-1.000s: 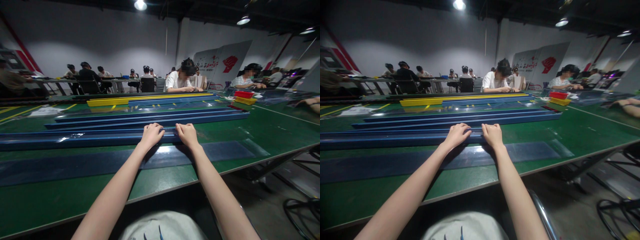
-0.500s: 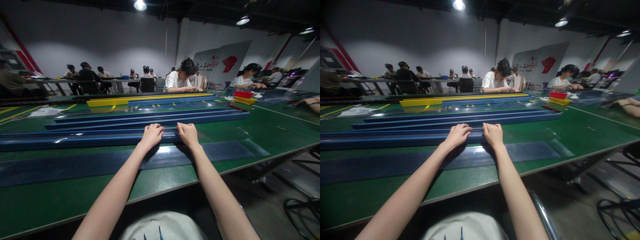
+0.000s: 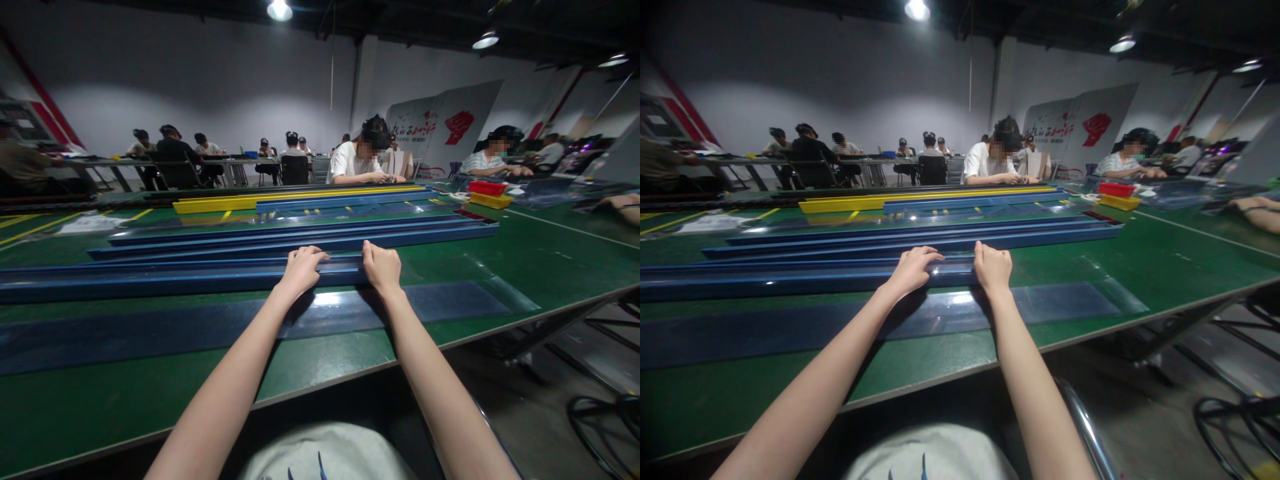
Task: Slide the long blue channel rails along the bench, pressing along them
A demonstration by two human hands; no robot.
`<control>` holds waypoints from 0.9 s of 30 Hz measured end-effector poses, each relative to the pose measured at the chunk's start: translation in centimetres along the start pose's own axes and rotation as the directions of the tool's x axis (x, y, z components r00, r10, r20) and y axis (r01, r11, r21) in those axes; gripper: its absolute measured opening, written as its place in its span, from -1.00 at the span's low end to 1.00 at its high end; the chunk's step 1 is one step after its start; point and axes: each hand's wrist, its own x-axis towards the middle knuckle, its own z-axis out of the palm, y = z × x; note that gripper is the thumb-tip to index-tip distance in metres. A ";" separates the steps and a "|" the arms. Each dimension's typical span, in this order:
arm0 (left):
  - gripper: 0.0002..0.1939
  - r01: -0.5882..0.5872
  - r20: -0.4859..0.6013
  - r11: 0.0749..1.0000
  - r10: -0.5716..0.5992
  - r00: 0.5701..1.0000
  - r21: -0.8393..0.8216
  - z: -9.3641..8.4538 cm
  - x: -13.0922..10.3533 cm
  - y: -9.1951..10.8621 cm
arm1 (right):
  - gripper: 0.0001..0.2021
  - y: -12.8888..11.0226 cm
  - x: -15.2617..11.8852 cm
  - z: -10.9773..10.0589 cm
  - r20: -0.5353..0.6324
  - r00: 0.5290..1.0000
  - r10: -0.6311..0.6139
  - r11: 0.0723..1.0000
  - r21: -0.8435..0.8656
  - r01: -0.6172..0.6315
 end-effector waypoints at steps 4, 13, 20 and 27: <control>-0.46 0.003 -0.015 1.000 -0.003 1.000 -0.005 -0.1 -0.1 0.1 | -0.47 0.0 0.0 0.0 0.014 1.000 0.017 1.000 -0.018 -0.016; -0.65 0.063 -0.078 0.998 -0.062 0.995 0.007 0.2 0.1 0.3 | -0.48 0.0 -0.1 0.1 0.001 1.000 -0.005 0.999 -0.037 0.005; -0.71 0.038 -0.086 0.999 -0.035 0.996 0.024 0.2 0.0 0.5 | -0.50 -0.3 -0.2 -0.2 0.056 0.996 -0.071 0.997 -0.025 0.073; -0.71 0.030 -0.072 0.999 -0.027 0.997 0.034 0.4 0.0 0.4 | -0.52 -0.3 -0.3 -0.1 0.069 0.987 -0.146 0.989 0.030 0.144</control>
